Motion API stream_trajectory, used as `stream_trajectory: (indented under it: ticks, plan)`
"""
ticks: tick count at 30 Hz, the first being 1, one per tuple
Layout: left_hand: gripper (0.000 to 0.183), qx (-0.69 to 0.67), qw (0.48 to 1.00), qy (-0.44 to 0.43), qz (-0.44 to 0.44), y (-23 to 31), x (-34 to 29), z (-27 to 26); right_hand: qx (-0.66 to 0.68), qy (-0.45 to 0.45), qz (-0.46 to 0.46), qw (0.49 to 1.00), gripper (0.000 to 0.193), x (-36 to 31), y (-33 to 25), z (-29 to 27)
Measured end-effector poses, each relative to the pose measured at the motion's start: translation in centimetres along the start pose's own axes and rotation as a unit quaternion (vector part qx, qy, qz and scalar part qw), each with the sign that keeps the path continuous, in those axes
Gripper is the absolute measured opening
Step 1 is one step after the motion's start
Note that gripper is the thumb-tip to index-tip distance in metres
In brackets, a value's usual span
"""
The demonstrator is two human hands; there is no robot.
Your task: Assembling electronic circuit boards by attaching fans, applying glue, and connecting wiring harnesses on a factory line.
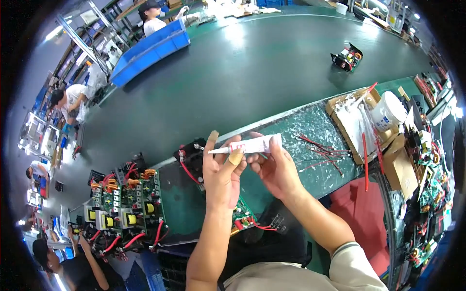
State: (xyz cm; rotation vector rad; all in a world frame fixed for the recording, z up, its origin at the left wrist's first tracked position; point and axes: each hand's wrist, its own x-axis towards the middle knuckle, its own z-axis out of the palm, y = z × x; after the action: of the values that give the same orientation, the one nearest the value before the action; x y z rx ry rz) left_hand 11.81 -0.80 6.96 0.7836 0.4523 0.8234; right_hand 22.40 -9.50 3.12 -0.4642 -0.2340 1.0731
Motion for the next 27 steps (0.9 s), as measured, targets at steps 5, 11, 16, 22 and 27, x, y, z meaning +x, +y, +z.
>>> stream_trajectory:
  ticks: [5, 11, 16, 22, 27]
  plan:
    - [0.075, 0.184, 0.979, -0.033, 0.075, 2.3, 1.2, 0.1, -0.052, 0.083, -0.093, 0.991, 0.045, 2.0, -2.1, 1.4]
    - [0.062, 0.826, 0.515, -0.141, 0.182, 5.9, 1.0, -4.9, -0.337, 0.093, -0.042, 0.936, 0.045, 2.2, 0.3, -3.5]
    - [0.069, 0.865, 0.463, -0.158, 0.116, 5.7, 0.8, -5.4, -0.388, 0.053, 0.001, 0.920, 0.030, 1.8, 2.0, -2.6]
    - [0.082, 0.856, 0.483, -0.161, 0.094, 5.8, 1.6, -5.6, -0.409, 0.046, -0.005, 0.911, 0.027, 1.4, 2.8, -3.2]
    - [0.081, 0.851, 0.492, -0.166, 0.083, 5.9, 2.0, -5.8, -0.426, 0.043, -0.012, 0.904, 0.027, 1.6, 3.0, -3.1]
